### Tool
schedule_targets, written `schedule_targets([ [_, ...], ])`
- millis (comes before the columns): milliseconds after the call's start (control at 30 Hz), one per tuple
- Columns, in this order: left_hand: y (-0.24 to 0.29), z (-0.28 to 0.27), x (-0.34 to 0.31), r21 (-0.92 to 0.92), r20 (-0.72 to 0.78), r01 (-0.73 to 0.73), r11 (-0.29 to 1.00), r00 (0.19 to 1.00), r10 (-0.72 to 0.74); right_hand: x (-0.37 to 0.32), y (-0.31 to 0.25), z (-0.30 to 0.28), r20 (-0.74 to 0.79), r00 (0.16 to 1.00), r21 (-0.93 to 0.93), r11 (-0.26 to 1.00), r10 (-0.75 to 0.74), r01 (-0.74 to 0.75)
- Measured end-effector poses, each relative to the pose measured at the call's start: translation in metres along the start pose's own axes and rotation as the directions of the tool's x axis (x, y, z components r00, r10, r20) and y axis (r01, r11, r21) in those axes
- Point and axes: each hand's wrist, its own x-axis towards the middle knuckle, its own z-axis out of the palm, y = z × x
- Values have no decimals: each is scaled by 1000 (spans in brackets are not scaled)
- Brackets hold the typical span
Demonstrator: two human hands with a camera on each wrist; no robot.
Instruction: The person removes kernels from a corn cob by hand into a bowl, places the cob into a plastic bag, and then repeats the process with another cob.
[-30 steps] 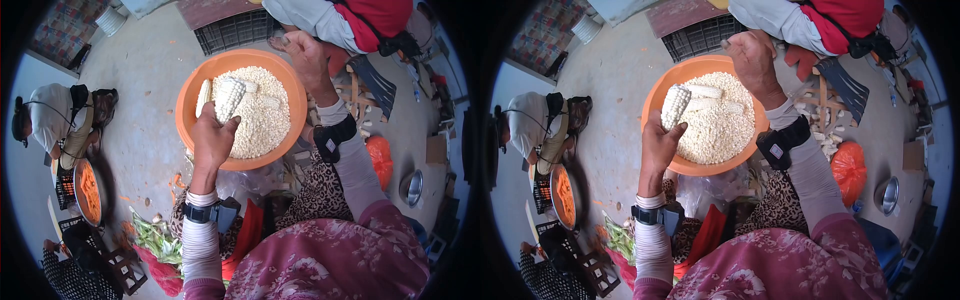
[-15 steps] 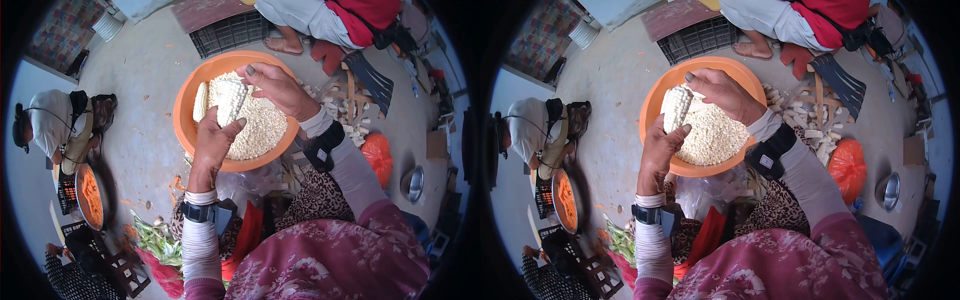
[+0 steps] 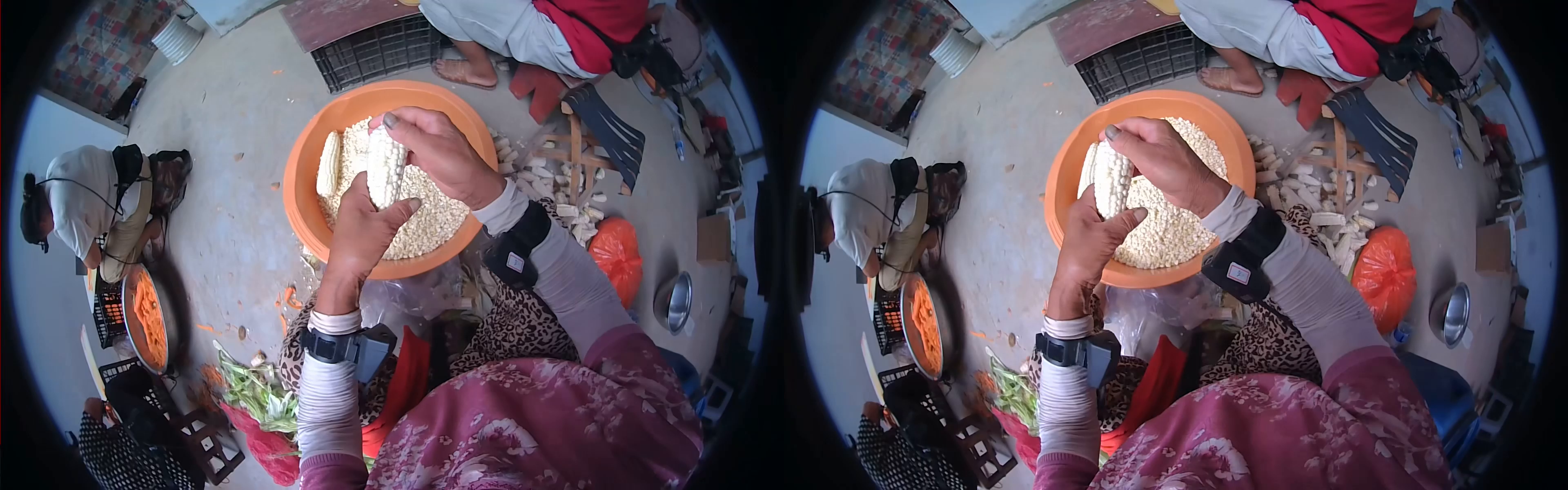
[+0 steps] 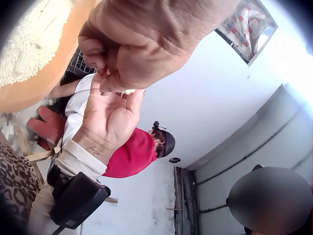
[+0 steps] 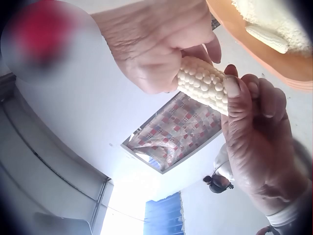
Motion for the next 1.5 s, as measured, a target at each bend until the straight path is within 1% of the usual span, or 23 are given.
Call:
schedule_targets([
  [33, -4, 1, 1, 53, 14, -75, 996, 997, 75, 2, 2, 2, -51, 998, 29, 999, -25, 27],
  [67, -5, 2, 2, 53, 11, -76, 996, 997, 76, 4, 4, 3, -102, 994, 57, 997, -49, 55],
  [133, -8, 3, 3, 113, -39, -177, 978, 982, 182, 10, 5, 0, -133, 990, 66, 996, -56, 65],
  [167, -9, 1, 3, 114, -40, -177, 978, 982, 183, 12, 6, -1, -167, 984, 74, 994, -62, 76],
  [233, -11, -8, 2, 188, -38, -25, 982, 999, 33, 13, 2, -3, -215, 974, 120, 989, -65, 92],
  [367, -3, -15, -1, 136, -102, -3, 991, 995, 17, 14, 2, -12, -182, 983, 136, 990, -24, 49],
  [433, 8, -17, -4, 78, -242, 2, 997, 970, 17, 13, 1, -9, -152, 987, 174, 982, -44, 71],
  [467, 7, -19, -3, -10, -292, -27, 1000, 956, 23, 13, 1, -8, -149, 988, 174, 982, -42, 68],
  [567, 9, -20, -3, -62, -343, -44, 997, 939, 20, 13, 1, -5, -169, 986, 161, 986, -15, 43],
  [633, 11, -17, -4, -20, -334, -26, 999, 942, 18, 14, 4, -5, -158, 987, 152, 987, -25, 49],
  [733, 11, -13, -4, 9, -175, 75, 997, 982, -72, 15, 3, -5, -159, 987, 140, 989, -18, 41],
  [867, 6, -12, -1, 159, -156, 57, 986, 987, -32, 15, 0, -4, -178, 984, 119, 992, -25, 47],
  [933, 2, -11, -1, 346, -153, -99, 933, 975, 161, 18, 3, -2, -249, 967, 83, 993, -61, 83],
  [967, 2, -9, -2, 347, -153, -99, 933, 975, 161, 18, 3, -2, -249, 967, 83, 993, -60, 83],
  [1033, 5, -6, -4, 463, -102, -210, 861, 952, 287, 18, 3, -1, -257, 963, 41, 995, -79, 93],
  [1167, 10, -5, -7, 563, -56, -187, 805, 963, 264, 19, 7, -2, -259, 960, -21, 994, -108, 107],
  [1233, 10, -3, -7, 580, -44, -173, 796, 969, 242, 17, 4, -5, -199, 977, -158, 986, -79, 48],
  [1267, 9, -4, -7, 580, -43, -172, 796, 969, 241, 17, 4, -5, -200, 977, -158, 986, -79, 48],
  [1333, 6, -5, -5, 539, -95, -279, 795, 917, 386, 16, 4, -6, -172, 983, -219, 975, -62, 23],
  [1367, 7, -6, -4, 539, -95, -279, 795, 918, 386, 16, 6, -6, -173, 983, -218, 976, -61, 22],
  [1433, 11, -12, -1, 199, -360, -317, 927, 856, 370, 17, 10, -7, -116, 993, -146, 989, -31, 14],
  [1467, 11, -19, -1, 199, -359, -317, 927, 857, 370, 16, 10, -8, -118, 993, -146, 989, -32, 14],
  [1500, 9, -29, -1, 3, -403, -309, 951, 870, 284, 15, 10, -8, -102, 995, -142, 990, -18, 3],
])
